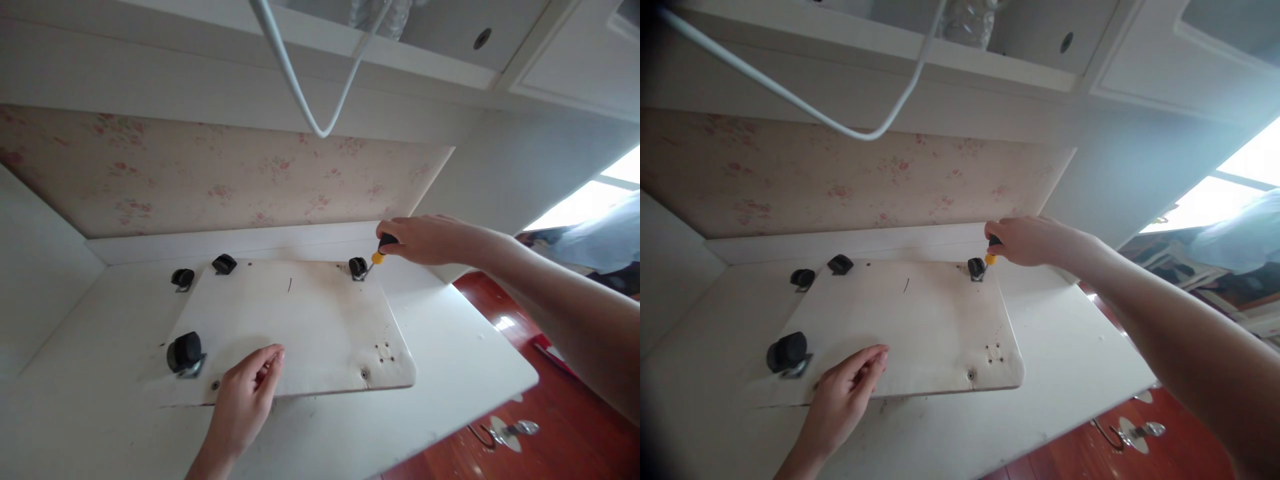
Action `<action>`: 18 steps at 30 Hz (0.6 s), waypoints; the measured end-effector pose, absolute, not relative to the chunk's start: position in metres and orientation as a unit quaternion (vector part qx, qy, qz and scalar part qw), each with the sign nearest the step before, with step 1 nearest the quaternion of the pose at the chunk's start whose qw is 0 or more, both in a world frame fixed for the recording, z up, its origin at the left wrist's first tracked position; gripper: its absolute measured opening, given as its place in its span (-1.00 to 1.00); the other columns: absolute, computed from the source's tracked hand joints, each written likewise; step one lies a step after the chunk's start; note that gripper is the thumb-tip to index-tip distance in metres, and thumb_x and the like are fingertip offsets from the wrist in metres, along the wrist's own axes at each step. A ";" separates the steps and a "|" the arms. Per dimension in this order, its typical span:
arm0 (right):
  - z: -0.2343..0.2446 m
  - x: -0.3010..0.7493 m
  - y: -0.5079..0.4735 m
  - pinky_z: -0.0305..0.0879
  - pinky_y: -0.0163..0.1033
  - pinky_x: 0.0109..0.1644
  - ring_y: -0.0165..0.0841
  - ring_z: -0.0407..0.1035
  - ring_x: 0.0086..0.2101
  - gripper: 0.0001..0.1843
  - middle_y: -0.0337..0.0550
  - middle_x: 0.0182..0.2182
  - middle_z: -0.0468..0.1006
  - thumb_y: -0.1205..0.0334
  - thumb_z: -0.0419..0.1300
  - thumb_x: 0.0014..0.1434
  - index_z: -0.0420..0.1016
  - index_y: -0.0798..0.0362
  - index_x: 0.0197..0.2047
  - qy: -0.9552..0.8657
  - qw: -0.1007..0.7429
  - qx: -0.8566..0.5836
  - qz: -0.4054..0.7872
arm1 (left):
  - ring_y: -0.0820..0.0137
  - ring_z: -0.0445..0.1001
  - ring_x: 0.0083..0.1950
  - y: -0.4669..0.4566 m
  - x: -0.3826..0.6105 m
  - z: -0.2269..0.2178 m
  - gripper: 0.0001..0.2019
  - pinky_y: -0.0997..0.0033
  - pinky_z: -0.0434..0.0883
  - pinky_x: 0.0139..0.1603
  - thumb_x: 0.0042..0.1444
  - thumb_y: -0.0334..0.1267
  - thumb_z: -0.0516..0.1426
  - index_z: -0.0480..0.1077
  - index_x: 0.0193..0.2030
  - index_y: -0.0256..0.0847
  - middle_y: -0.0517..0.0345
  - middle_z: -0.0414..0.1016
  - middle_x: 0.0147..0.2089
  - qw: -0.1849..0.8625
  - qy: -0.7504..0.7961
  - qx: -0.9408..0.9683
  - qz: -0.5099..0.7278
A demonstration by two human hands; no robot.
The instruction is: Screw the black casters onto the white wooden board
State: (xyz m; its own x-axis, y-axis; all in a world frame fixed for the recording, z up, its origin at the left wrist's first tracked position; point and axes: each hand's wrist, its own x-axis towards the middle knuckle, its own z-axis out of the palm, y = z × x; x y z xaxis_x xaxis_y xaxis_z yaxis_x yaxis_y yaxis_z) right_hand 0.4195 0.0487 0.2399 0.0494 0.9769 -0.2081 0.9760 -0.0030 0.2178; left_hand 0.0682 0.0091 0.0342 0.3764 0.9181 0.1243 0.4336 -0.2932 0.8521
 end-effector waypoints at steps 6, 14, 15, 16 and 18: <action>0.240 0.416 0.050 0.30 -0.02 -0.22 -0.02 0.51 -0.25 -0.35 0.14 -0.23 0.61 -0.33 -0.07 0.26 0.38 0.03 0.09 0.637 0.155 0.755 0.025 | 0.45 0.47 -0.53 0.009 0.071 0.035 -0.67 0.57 0.43 -0.46 0.29 0.00 0.08 0.58 -0.14 -0.15 0.19 0.59 -0.43 0.340 0.451 0.761 0.320; 0.242 0.417 0.053 0.29 0.05 -0.20 0.06 0.50 -0.23 -0.36 0.12 -0.28 0.61 -0.38 0.03 0.16 0.51 -0.04 -0.03 0.635 0.165 0.751 0.070 | 0.44 0.50 -0.50 0.008 0.071 0.036 -0.67 0.57 0.46 -0.42 0.29 -0.01 0.07 0.60 -0.15 -0.13 0.16 0.62 -0.38 0.341 0.444 0.764 0.322; 0.241 0.417 0.054 0.29 0.07 -0.19 0.09 0.50 -0.22 -0.33 0.11 -0.29 0.61 -0.43 0.03 0.13 0.53 -0.06 -0.04 0.630 0.162 0.756 0.081 | 0.44 0.51 -0.49 0.008 0.071 0.035 -0.67 0.57 0.46 -0.42 0.29 -0.01 0.07 0.59 -0.14 -0.13 0.16 0.63 -0.38 0.340 0.444 0.764 0.323; 0.241 0.417 0.054 0.29 0.09 -0.19 0.10 0.50 -0.22 -0.31 0.11 -0.29 0.61 -0.45 0.03 0.12 0.54 -0.07 -0.03 0.626 0.159 0.759 0.084 | 0.44 0.51 -0.49 0.008 0.070 0.035 -0.67 0.57 0.46 -0.42 0.29 -0.01 0.07 0.59 -0.14 -0.13 0.17 0.62 -0.38 0.338 0.444 0.764 0.325; 0.242 0.418 0.053 0.30 0.08 -0.19 0.09 0.50 -0.22 -0.27 0.12 -0.23 0.62 -0.43 0.03 0.13 0.46 -0.06 0.12 0.632 0.150 0.758 0.065 | 0.44 0.50 -0.50 0.008 0.070 0.034 -0.67 0.57 0.45 -0.43 0.29 -0.01 0.08 0.59 -0.15 -0.13 0.17 0.62 -0.39 0.335 0.444 0.763 0.329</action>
